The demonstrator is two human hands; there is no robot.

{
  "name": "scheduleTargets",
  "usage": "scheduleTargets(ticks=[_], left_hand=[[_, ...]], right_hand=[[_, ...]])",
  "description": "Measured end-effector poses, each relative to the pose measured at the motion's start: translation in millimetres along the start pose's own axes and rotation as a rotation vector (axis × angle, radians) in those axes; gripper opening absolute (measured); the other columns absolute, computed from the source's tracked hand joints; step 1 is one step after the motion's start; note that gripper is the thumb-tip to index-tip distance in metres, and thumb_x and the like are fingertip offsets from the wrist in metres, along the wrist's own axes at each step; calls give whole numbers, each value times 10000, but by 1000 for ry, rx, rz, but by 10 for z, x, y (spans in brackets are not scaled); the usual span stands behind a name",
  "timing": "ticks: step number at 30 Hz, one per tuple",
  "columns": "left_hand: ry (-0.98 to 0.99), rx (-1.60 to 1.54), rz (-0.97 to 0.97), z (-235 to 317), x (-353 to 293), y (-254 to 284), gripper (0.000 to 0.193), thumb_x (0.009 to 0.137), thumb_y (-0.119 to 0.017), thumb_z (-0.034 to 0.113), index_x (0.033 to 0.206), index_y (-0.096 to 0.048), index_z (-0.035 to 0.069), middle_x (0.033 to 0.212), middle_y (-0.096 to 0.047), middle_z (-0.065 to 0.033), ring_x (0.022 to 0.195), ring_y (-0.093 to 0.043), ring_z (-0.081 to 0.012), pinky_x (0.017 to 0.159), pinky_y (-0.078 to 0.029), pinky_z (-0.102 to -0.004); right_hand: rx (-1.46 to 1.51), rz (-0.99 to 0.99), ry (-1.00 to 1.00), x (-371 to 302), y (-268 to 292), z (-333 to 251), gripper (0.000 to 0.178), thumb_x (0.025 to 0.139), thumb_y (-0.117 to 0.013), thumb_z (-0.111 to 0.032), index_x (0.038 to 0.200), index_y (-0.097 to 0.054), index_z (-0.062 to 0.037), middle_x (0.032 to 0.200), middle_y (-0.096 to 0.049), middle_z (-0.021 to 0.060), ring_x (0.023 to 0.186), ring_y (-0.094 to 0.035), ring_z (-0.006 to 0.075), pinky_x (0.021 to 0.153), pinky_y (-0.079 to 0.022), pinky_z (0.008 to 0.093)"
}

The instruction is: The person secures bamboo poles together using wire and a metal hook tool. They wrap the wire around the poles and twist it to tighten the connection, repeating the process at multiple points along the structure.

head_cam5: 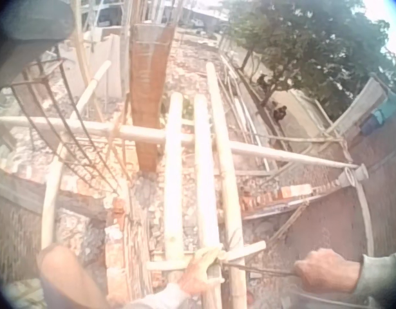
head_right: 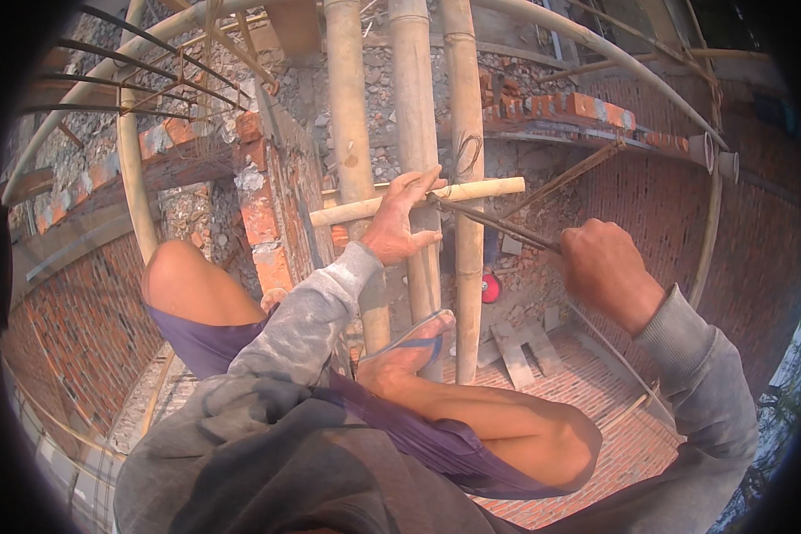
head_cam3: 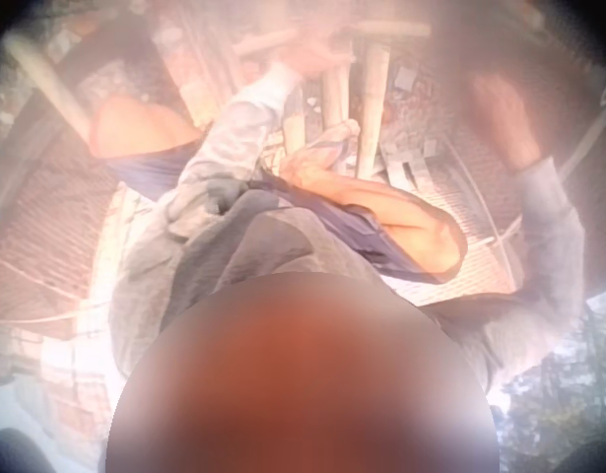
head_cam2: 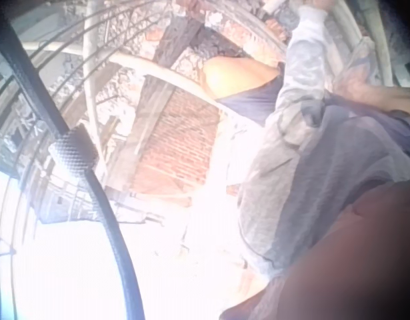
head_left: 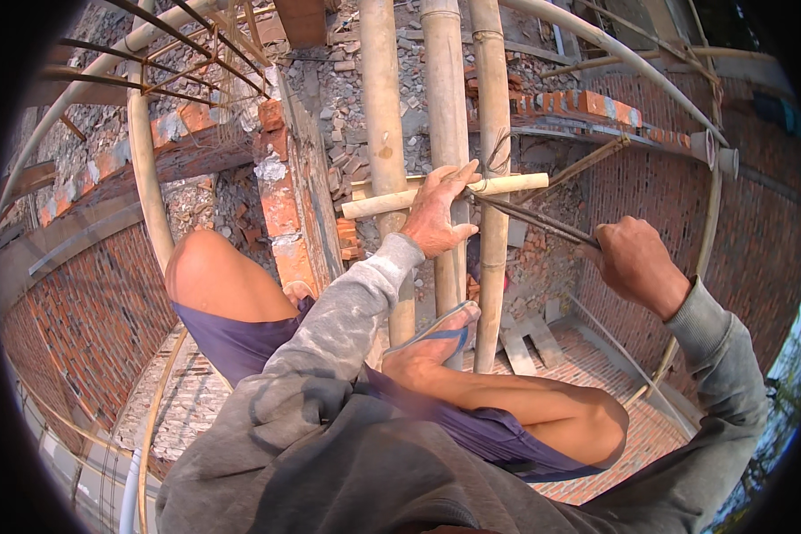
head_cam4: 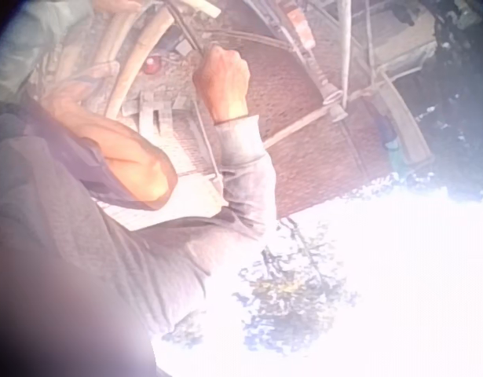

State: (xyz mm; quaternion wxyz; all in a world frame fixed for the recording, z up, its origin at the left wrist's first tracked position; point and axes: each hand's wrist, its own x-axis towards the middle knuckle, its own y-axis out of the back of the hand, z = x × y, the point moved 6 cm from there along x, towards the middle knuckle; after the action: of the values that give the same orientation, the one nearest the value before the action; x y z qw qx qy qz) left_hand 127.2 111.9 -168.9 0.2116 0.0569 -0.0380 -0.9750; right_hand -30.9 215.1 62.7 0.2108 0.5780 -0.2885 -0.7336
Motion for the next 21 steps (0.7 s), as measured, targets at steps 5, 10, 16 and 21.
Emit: scheduleTargets(ticks=[5,10,16,21], left_hand=[[-74,109,-88,156,288,-318,1113,669,-961,147,1634,-409,95,1523,-547,-168,1446,-462,-393,1304,-299,-485],[-139,437,-385,240,471,-484,749,642,-941,174,1350,-701,141,1336,-647,-150,1383,-519,-346,1327,-234,-560],[-8,704,98,242,-124,-251,1102,635,-968,212,1611,-456,194,1644,-391,-157,1600,-276,-374,1347,-145,-590],[128,671,318,-215,-393,204,946,663,-989,309,1517,-592,218,1637,-429,-133,1592,-308,-359,1343,-107,-612]], right_hand=[[28,68,81,-119,-10,-165,291,879,-826,-161,942,-610,22,675,-635,241,702,-692,454,640,-545,537],[-66,23,74,-68,-220,-120,262,753,-764,13,894,-547,49,661,-651,221,640,-735,381,587,-577,475],[1139,-581,-383,-203,-615,24,156,705,-698,22,802,-575,26,654,-628,161,521,-664,210,447,-442,379],[-425,451,16,-324,-221,-148,207,813,-762,-144,918,-617,-41,867,-606,86,799,-642,255,667,-520,409]])
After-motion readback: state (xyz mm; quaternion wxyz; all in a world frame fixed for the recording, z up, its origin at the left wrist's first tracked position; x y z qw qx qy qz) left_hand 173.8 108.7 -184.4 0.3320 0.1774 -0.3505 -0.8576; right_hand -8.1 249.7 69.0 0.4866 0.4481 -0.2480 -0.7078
